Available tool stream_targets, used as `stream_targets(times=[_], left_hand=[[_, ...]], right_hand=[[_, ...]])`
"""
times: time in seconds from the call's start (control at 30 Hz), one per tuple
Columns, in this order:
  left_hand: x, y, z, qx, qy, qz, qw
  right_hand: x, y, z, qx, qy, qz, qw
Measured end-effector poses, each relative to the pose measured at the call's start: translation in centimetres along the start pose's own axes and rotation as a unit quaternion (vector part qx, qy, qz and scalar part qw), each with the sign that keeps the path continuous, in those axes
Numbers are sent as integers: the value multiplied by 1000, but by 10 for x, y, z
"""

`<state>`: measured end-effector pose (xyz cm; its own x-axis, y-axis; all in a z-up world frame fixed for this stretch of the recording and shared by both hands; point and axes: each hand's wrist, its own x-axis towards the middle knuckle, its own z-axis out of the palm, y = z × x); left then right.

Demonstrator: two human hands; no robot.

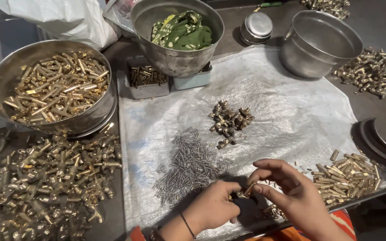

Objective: Assembling small metal pins into brass valve bodies at a workbench.

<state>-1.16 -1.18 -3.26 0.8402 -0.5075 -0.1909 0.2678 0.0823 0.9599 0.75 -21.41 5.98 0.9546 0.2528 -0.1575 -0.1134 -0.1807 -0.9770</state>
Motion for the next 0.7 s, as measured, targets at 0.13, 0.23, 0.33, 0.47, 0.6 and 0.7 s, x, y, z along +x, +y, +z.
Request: stream_targets(times=[0.13, 0.23, 0.33, 0.47, 0.6, 0.7], left_hand=[[-3, 2, 1, -70, -24, -6, 997], [1, 2, -1, -107, -31, -25, 994], [-4, 32, -1, -92, 23, -60, 994], [-6, 34, -8, -102, 105, -57, 987], [-5, 38, -5, -145, 161, -29, 976], [-5, 40, -8, -165, 167, -21, 972]], right_hand=[[-6, -6, -2, -164, -55, -145, 974], [-9, -7, -3, -68, -80, -46, 993], [6, 7, -28, -253, 102, -66, 960], [16, 34, -60, -359, 149, -40, 921], [6, 32, -38, -520, 41, -152, 840], [10, 25, -28, -550, 24, -161, 819]])
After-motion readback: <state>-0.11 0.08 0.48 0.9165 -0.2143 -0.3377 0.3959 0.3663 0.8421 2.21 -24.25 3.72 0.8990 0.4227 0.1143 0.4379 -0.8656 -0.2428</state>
